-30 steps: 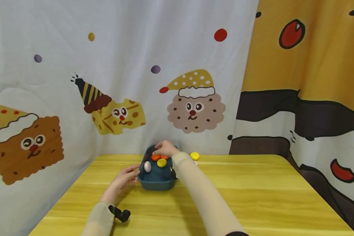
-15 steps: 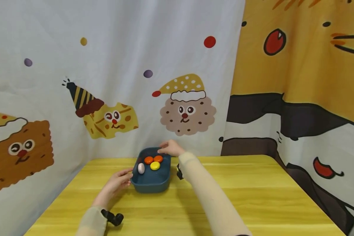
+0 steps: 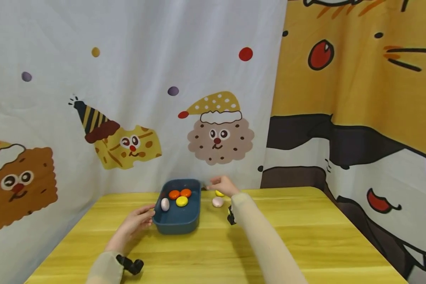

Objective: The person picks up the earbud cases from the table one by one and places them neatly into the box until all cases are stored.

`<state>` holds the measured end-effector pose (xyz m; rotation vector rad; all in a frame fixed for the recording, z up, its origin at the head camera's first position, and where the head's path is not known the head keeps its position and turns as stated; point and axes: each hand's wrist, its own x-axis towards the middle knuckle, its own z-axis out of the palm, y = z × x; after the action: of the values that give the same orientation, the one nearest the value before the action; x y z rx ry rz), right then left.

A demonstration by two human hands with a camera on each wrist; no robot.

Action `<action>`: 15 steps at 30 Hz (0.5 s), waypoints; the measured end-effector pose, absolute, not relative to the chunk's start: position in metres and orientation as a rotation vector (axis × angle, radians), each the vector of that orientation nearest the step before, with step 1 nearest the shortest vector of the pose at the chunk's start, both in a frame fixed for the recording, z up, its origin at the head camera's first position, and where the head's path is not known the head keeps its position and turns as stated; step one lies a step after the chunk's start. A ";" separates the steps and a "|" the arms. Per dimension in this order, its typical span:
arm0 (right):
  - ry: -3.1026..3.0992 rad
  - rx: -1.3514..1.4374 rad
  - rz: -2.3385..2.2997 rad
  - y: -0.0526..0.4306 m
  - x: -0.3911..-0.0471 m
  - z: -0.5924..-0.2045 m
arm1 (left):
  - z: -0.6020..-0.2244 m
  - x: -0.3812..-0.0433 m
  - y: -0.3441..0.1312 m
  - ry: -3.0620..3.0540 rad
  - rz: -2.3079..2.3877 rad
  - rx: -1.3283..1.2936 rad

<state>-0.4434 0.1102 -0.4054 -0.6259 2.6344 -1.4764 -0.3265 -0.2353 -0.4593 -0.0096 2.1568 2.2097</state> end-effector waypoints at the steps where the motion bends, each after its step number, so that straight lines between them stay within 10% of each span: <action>1: 2.630 -0.600 -1.500 0.114 -0.442 -0.410 | -0.460 -0.327 -0.235 2.156 2.207 -0.002; 15: 2.498 -0.411 -1.728 0.133 -0.430 -0.452 | -0.463 -0.329 -0.236 2.157 2.203 0.003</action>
<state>-0.4300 0.1334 -0.4517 -0.4114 2.4983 -1.7282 -0.3294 -0.2359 -0.4630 0.0034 2.1570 2.2029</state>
